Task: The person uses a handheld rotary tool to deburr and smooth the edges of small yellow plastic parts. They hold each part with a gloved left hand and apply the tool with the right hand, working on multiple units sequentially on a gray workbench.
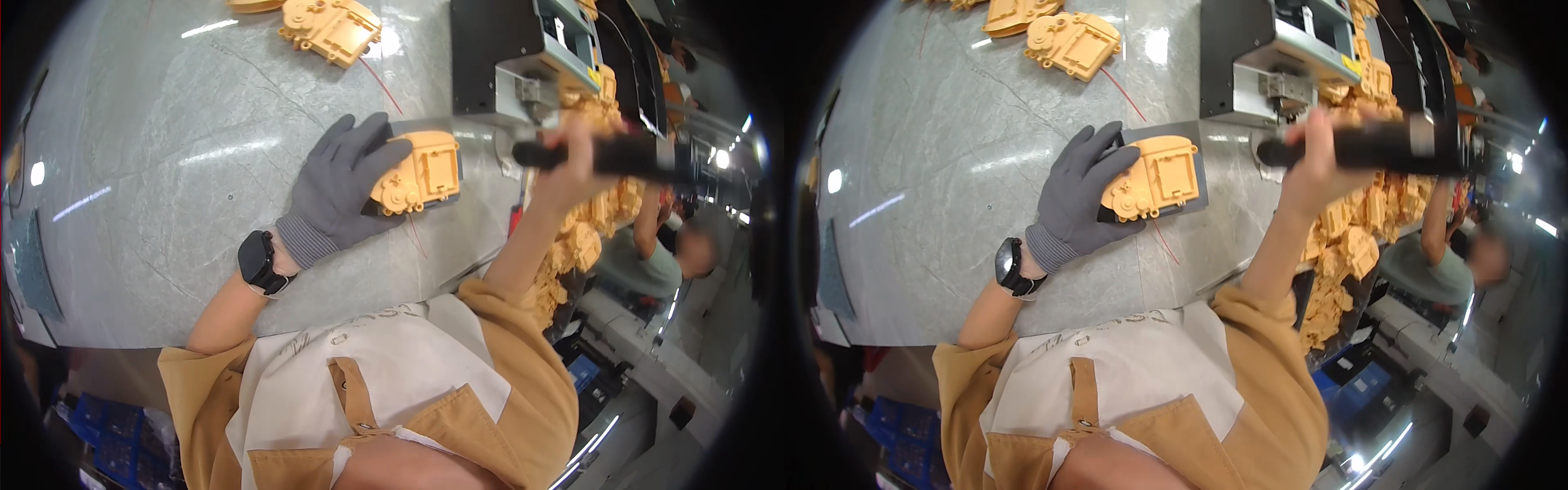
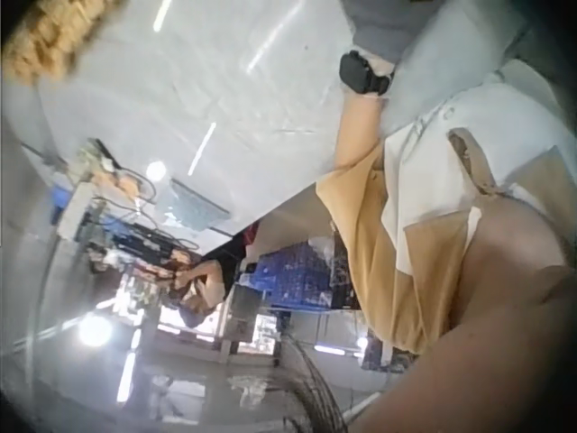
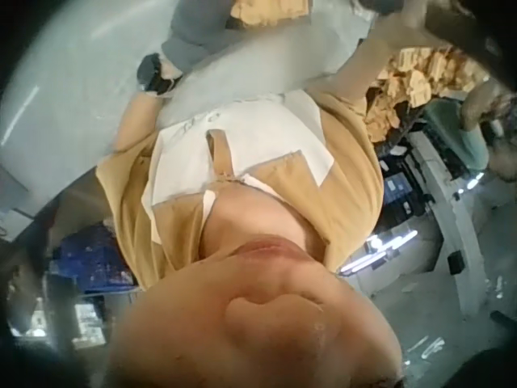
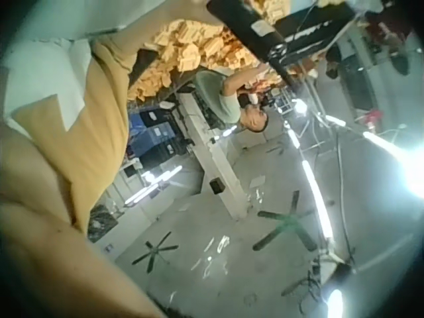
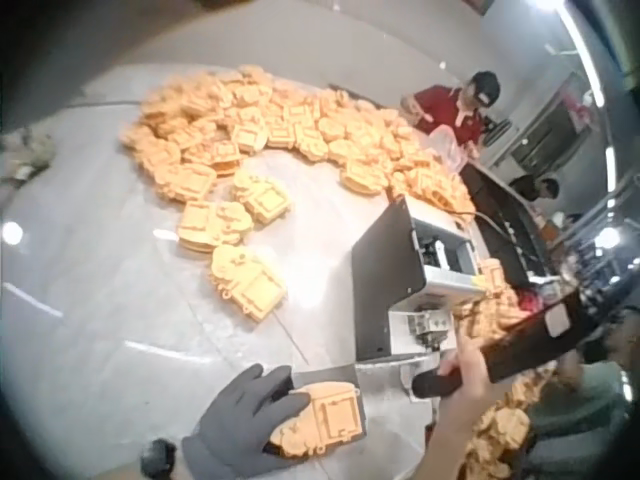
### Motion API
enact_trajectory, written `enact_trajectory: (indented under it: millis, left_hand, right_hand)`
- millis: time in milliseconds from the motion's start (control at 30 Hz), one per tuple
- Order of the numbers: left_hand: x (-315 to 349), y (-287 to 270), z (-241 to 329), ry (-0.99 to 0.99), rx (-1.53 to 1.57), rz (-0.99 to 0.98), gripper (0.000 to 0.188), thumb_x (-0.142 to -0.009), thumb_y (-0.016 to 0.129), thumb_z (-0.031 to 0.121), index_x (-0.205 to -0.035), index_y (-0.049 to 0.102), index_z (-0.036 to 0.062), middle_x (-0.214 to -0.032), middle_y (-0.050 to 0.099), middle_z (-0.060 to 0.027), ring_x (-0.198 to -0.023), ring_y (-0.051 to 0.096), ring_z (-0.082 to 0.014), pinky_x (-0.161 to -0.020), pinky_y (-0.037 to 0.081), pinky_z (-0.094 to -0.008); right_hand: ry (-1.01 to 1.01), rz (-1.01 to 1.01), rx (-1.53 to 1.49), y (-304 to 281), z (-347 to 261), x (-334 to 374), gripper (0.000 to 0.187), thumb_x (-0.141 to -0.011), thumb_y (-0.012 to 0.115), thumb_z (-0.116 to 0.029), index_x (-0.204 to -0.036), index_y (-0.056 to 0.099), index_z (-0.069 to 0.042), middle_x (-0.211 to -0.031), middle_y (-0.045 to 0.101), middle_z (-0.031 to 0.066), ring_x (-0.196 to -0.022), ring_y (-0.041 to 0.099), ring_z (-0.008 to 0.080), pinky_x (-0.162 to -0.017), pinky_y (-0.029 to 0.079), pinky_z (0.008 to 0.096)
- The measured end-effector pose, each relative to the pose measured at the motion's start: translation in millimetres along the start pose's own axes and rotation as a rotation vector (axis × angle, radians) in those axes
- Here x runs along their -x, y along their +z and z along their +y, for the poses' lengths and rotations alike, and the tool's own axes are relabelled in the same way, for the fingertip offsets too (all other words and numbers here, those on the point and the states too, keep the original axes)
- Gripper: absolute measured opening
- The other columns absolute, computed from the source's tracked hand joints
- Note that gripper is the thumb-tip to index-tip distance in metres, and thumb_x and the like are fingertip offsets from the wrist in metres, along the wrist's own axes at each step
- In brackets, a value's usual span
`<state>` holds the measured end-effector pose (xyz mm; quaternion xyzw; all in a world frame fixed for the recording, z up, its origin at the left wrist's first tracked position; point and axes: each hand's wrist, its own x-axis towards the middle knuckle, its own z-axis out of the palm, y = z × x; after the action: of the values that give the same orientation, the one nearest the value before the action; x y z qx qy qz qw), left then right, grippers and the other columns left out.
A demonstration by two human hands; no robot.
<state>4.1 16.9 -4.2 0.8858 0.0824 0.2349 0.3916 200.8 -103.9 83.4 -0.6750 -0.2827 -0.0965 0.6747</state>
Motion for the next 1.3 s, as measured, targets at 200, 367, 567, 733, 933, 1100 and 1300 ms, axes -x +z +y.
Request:
enact_trajectory:
  millis: [200, 367, 567, 733, 933, 1100, 1300]
  left_hand:
    - [-0.1, -1.1, 6.2, -0.022, 0.005, -0.003, 0.083, -0.05, 0.082, 0.025, -0.123, 0.043, 0.0167, -0.126, 0.041, -0.0168, -0.11, 0.044, -0.0375, -0.097, 0.036, -0.0462]
    - [-1.5, 0.5, 3.2, -0.002, 0.004, -0.005, 0.085, -0.049, 0.082, 0.028, -0.123, 0.043, 0.0171, -0.127, 0.041, -0.0171, -0.113, 0.042, -0.0392, -0.097, 0.035, -0.0469]
    - [-1.1, 2.2, 5.3, -0.012, -0.016, -0.017, 0.084, -0.049, 0.083, 0.029, -0.123, 0.043, 0.0171, -0.127, 0.041, -0.0178, -0.113, 0.042, -0.0397, -0.097, 0.034, -0.0473]
    - [0.9, -1.8, 4.0, -0.018, -0.022, -0.004, 0.085, -0.049, 0.083, 0.027, -0.123, 0.043, 0.0173, -0.127, 0.041, -0.0172, -0.113, 0.042, -0.0396, -0.097, 0.036, -0.0464]
    - [0.8, 0.6, 4.1, -0.042, -0.002, -0.021, 0.087, -0.048, 0.083, 0.026, -0.124, 0.041, 0.0199, -0.128, 0.039, -0.0146, -0.114, 0.04, -0.039, -0.095, 0.038, -0.0449]
    - [2.3, 0.9, 5.0, -0.042, -0.004, -0.032, 0.089, -0.048, 0.084, 0.028, -0.125, 0.04, 0.0208, -0.129, 0.039, -0.014, -0.116, 0.04, -0.0385, -0.095, 0.039, -0.0448]
    - [1.9, 3.5, 4.8, -0.03, -0.034, -0.017, 0.085, -0.051, 0.082, 0.029, -0.124, 0.042, 0.0183, -0.125, 0.041, -0.0144, -0.114, 0.043, -0.0345, -0.097, 0.036, -0.0448]
  right_hand:
    - [-0.248, 0.095, -0.179, -18.3, -24.4, -11.5, 0.048, -0.073, 0.052, 0.007, -0.116, 0.032, 0.001, -0.057, 0.05, 0.0107, -0.043, 0.049, 0.0165, -0.048, 0.046, 0.03]
    - [-0.25, 0.156, -0.155, -1.1, -9.1, -54.0, 0.039, -0.071, 0.055, 0.008, -0.107, 0.038, 0.004, -0.055, 0.053, 0.0104, -0.042, 0.05, 0.0156, -0.049, 0.047, 0.03]
    - [-0.181, 0.093, -0.125, 0.7, 5.0, -52.9, 0.037, -0.071, 0.055, 0.009, -0.104, 0.038, 0.005, -0.056, 0.052, 0.009, -0.043, 0.051, 0.0159, -0.048, 0.046, 0.0299]
    - [0.001, -0.005, -0.178, -1.6, -15.3, -10.1, 0.042, -0.071, 0.055, 0.011, -0.108, 0.038, 0.001, -0.056, 0.048, 0.0053, -0.043, 0.048, 0.0149, -0.046, 0.043, 0.0288]
    - [-0.121, -0.231, -0.507, -2.8, -70.3, 41.8, 0.053, -0.078, 0.047, -0.003, -0.124, 0.023, -0.006, -0.06, 0.043, 0.0077, -0.044, 0.046, 0.0193, -0.047, 0.043, 0.0361]
    - [-0.155, -0.097, -0.337, -10.6, -61.3, 45.8, 0.052, -0.075, 0.05, 0.004, -0.121, 0.027, -0.002, -0.058, 0.046, 0.0095, -0.043, 0.046, 0.0184, -0.046, 0.043, 0.0346]
    - [0.129, 0.122, 0.115, -67.4, -33.2, 61.8, 0.044, -0.072, 0.053, 0.005, -0.112, 0.034, 0.003, -0.056, 0.05, 0.0094, -0.043, 0.046, 0.0161, -0.048, 0.043, 0.029]
